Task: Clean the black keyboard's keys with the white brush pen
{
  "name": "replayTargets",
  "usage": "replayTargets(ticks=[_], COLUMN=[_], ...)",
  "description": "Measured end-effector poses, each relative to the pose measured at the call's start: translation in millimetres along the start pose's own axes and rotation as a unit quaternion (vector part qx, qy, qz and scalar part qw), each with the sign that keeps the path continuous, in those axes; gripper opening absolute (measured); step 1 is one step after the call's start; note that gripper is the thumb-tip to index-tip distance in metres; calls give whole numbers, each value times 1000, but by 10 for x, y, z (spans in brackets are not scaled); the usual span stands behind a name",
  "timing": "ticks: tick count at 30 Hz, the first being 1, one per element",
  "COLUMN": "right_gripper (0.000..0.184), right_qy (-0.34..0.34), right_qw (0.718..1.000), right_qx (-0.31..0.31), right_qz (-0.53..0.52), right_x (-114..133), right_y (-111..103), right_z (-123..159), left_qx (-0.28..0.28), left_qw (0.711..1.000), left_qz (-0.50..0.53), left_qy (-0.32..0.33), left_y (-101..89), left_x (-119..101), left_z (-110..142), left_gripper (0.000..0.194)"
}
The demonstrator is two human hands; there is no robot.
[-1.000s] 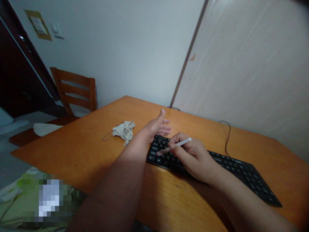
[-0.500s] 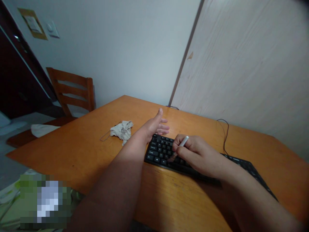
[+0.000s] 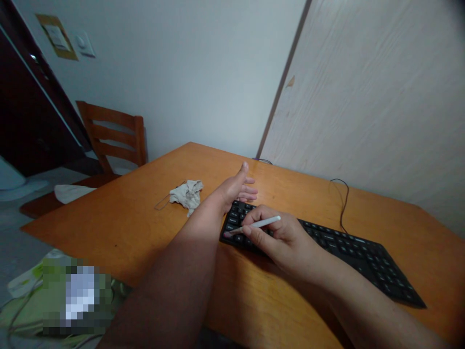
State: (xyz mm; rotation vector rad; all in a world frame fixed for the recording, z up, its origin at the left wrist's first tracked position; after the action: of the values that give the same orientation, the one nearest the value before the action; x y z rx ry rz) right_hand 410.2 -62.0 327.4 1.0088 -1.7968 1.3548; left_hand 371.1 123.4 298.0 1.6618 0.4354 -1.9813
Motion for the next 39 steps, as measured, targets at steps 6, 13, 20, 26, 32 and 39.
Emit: replayTargets(ticks=[6, 13, 20, 26, 32, 39], right_gripper=[12, 10, 10, 6, 7, 13], right_qy=[0, 65, 88, 51, -9, -28], right_qw=[999, 995, 995, 994, 978, 971], right_qx=[37, 73, 47, -69, -104, -119], right_qz=[11, -28, 13, 63, 183, 204], right_x=[-55, -33, -7, -25, -134, -314], right_y=[-6, -215, -431, -492, -484, -464], right_z=[12, 33, 38, -13, -44, -91], left_qx=[1, 7, 1, -4, -2, -7], left_qw=[1000, 1000, 1000, 1000, 1000, 1000], left_qz=[-2, -3, -6, -5, -4, -12], left_qy=[0, -1, 1, 3, 1, 3], left_y=[0, 3, -2, -9, -6, -6], left_x=[2, 9, 19, 18, -1, 15], left_z=[-7, -9, -26, -24, -5, -17], left_gripper=[98, 99, 101, 102, 102, 99])
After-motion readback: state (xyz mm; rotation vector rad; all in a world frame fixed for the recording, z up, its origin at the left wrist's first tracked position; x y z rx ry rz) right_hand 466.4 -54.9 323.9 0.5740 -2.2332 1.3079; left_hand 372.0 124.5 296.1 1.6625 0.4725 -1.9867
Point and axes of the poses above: each hand's wrist, its own z-axis away from the middle knuckle, its own y-axis out of the palm, x = y × z, the point moved 1 cm from there along -z, towards the middle knuckle, and after that the axes turned 1 degree about -z, right-handed, at the moved point
